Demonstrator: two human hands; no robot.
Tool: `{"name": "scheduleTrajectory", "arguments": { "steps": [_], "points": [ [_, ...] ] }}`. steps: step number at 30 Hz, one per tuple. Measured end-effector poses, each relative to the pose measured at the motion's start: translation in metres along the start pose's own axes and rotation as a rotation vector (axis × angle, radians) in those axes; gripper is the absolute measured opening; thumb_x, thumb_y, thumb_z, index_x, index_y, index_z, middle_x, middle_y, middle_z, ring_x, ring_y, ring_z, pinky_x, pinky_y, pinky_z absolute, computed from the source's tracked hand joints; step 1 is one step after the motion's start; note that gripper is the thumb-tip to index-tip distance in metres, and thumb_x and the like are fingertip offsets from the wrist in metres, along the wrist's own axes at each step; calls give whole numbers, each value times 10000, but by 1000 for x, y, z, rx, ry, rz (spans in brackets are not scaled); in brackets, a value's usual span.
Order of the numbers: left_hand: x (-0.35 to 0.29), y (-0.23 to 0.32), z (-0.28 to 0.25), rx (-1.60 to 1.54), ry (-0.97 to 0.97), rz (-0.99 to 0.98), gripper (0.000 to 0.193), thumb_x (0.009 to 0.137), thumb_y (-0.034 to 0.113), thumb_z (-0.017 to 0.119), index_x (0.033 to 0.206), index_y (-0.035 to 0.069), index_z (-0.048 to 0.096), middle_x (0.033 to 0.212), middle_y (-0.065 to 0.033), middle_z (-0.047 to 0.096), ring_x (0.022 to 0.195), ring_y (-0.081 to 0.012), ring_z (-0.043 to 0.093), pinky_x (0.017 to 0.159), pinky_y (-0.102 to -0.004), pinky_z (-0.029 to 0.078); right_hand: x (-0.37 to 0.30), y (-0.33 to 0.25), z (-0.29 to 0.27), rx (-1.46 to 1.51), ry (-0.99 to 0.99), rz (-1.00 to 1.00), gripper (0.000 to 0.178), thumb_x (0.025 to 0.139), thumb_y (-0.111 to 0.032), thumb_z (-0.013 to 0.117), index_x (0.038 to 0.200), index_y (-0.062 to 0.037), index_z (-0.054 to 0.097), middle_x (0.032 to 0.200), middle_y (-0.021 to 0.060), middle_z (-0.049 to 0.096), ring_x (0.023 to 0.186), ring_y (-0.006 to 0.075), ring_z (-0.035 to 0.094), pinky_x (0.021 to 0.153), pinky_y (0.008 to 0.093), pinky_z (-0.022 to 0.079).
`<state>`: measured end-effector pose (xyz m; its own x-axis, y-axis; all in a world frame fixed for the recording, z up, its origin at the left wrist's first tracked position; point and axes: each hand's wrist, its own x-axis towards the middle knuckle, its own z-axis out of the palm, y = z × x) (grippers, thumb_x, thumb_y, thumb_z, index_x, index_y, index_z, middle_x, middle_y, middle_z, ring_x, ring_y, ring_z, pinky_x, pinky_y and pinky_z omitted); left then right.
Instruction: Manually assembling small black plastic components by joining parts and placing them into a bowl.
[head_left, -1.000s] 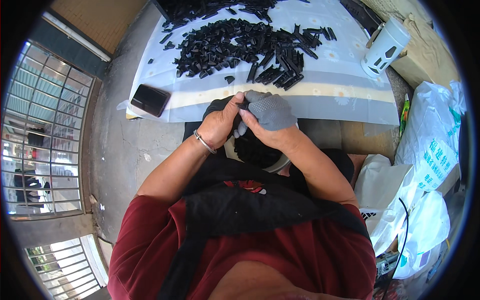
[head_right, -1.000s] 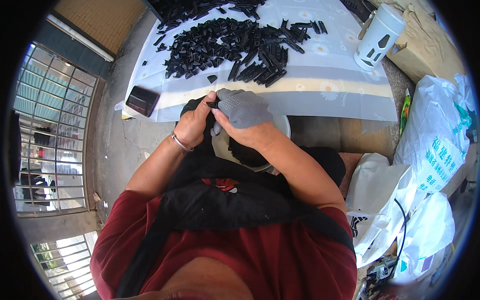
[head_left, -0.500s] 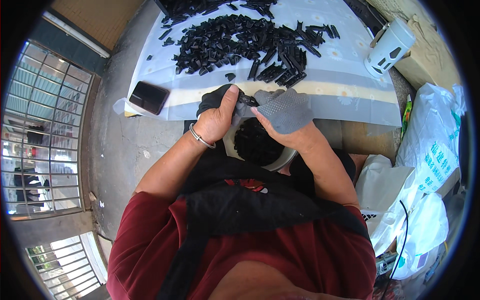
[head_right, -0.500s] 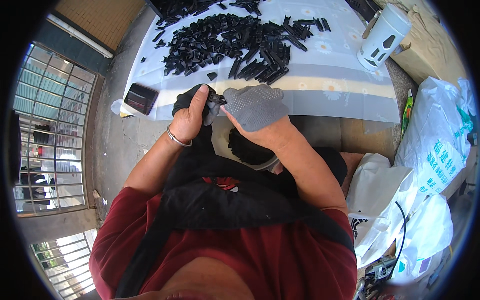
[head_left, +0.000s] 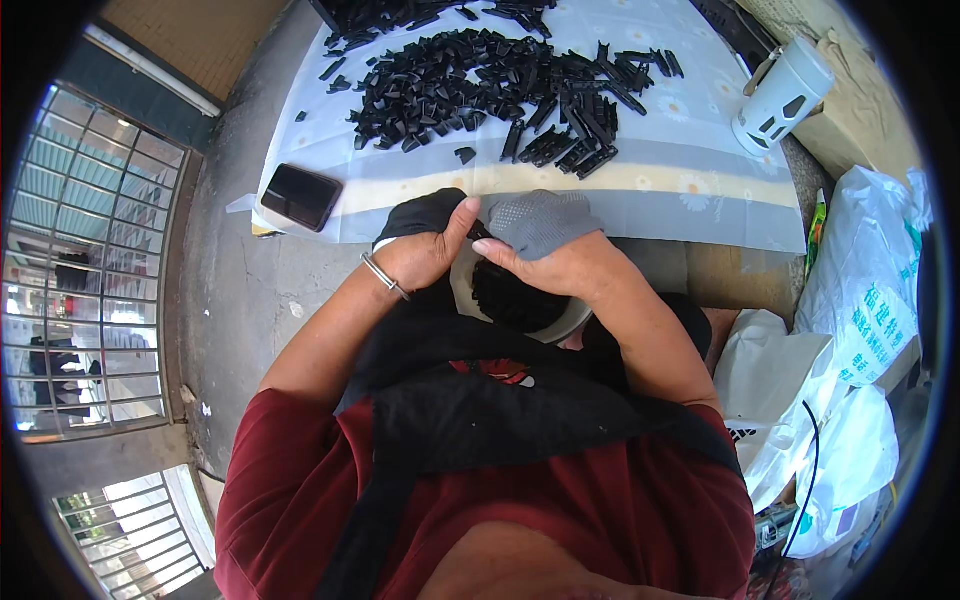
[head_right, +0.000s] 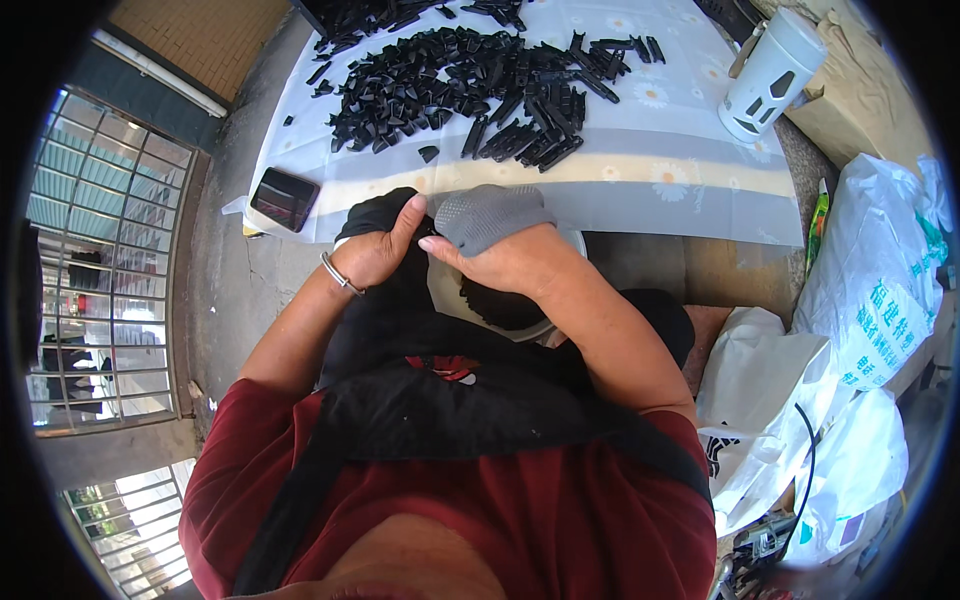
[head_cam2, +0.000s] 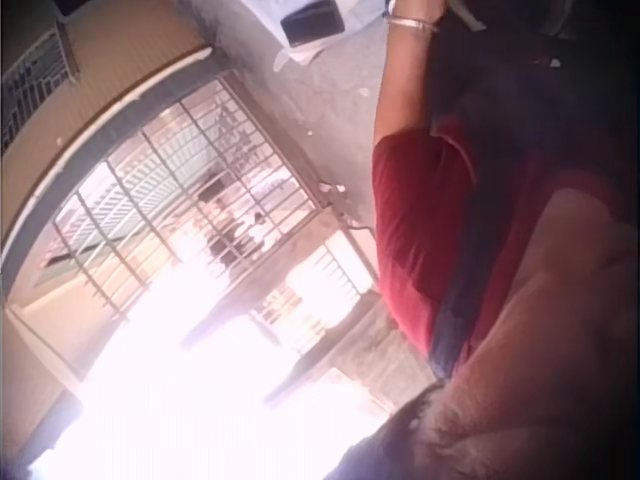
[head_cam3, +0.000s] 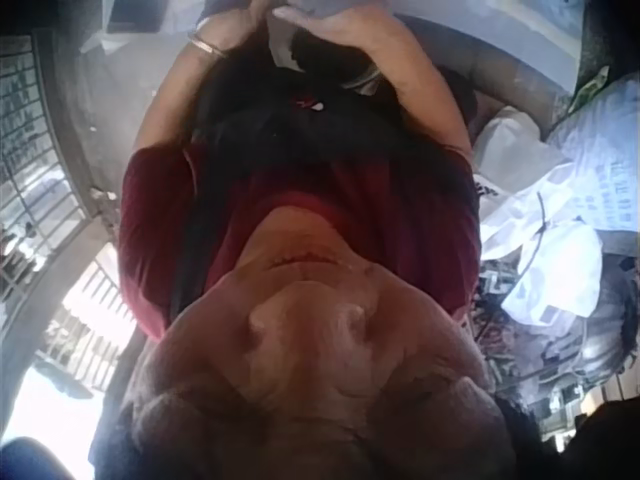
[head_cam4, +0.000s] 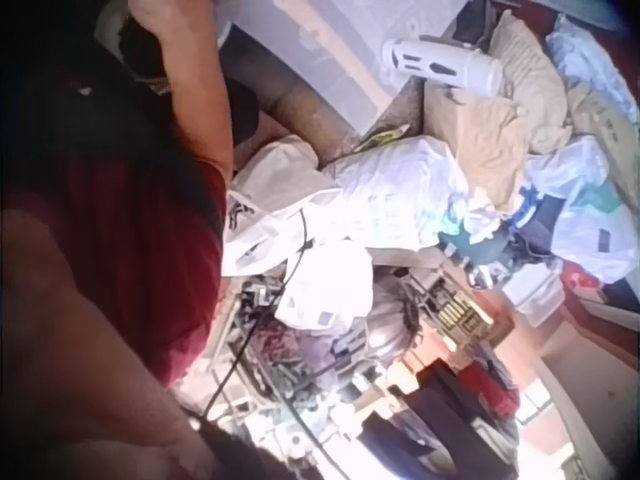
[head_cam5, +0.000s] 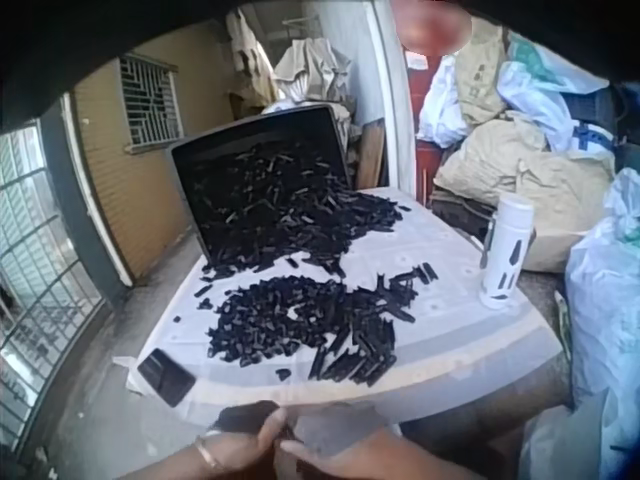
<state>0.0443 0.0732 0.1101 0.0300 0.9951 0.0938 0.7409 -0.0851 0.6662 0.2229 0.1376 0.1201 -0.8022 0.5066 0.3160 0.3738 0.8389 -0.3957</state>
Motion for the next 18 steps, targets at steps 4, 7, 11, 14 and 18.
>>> {"name": "scheduleTrajectory", "arguments": {
  "steps": [4,7,11,14,18],
  "points": [
    [29,-31,-4,522,333,75,255,804,200,496,994,65,598,982,-160,590,845,-314,588,746,-378,469,26,33,-8,-341,234,134,199,771,-230,546,770,-37,597,843,155,589,734,315,570,635,422,447],
    [55,-26,-8,546,188,140,289,793,164,493,1047,53,575,1014,-173,580,945,-321,554,797,-380,457,38,54,11,-484,209,172,142,725,-161,552,781,-37,595,802,149,580,725,306,572,629,422,446],
    [67,-42,-3,602,132,228,236,775,111,488,981,72,599,941,-160,595,859,-320,573,755,-392,466,50,58,13,-473,88,169,154,704,-140,552,817,-44,591,795,136,570,741,305,567,646,416,442],
    [65,-42,-4,527,206,254,217,772,95,484,951,68,604,898,-160,603,816,-327,580,728,-391,469,46,68,16,-446,366,15,164,701,-147,577,842,-65,590,778,114,563,734,291,562,652,414,436],
    [48,-22,-11,342,144,127,251,790,149,471,996,61,583,920,-172,610,815,-328,591,723,-393,473,40,67,-1,-278,590,-92,186,696,-106,626,878,-75,600,805,91,582,734,267,560,654,398,435]
  ]
}}
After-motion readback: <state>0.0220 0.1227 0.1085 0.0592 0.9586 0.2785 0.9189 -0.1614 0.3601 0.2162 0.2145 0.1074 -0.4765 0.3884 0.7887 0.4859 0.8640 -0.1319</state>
